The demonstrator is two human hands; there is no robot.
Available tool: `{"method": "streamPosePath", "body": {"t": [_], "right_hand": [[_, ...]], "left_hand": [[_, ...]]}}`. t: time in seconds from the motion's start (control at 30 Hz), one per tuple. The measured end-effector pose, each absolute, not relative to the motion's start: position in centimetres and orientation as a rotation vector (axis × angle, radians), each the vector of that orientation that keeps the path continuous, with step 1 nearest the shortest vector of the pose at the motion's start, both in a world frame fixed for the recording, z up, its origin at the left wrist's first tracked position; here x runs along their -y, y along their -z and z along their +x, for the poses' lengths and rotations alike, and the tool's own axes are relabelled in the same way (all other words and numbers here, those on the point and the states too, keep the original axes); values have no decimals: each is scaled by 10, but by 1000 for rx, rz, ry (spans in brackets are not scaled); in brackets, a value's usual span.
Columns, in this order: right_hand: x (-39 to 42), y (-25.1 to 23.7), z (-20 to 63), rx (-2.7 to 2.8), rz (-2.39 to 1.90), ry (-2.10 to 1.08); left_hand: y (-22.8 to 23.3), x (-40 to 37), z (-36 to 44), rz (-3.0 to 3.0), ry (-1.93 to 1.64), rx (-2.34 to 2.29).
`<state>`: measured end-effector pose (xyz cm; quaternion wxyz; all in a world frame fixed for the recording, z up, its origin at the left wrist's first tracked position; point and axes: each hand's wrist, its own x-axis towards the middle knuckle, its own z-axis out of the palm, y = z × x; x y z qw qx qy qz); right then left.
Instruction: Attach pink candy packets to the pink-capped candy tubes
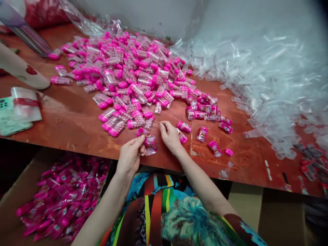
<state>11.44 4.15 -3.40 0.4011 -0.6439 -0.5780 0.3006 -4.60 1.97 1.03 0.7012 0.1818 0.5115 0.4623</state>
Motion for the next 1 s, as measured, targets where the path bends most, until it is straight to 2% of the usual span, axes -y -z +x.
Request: {"method": "streamPosePath", "body": {"t": [0.17,0.27,0.37,0.53,0.6,1.0], "right_hand": [[-84,28,77,1712,-1977,-507],[-92,29,78,1784,-1984,-518],[-83,31,98,1709,-1818,-641],[-36,15,119,1085,-1304,-1304],[-15,5,115,937,-1200,-1446],[17,13,92,947,-1308,-1306]], "left_hand": [[-15,-23,-67,306,-1126,-1178],[-15,-23,-72,257,-1166,-1153],[-15,-25,-71,189,-1179,-1112],[-16,-32,-59,12,-1125,-1034],[-15,-35,-52,-58,-1096,-1015],[-13,-25,-31,-108,-1037,-932]]}}
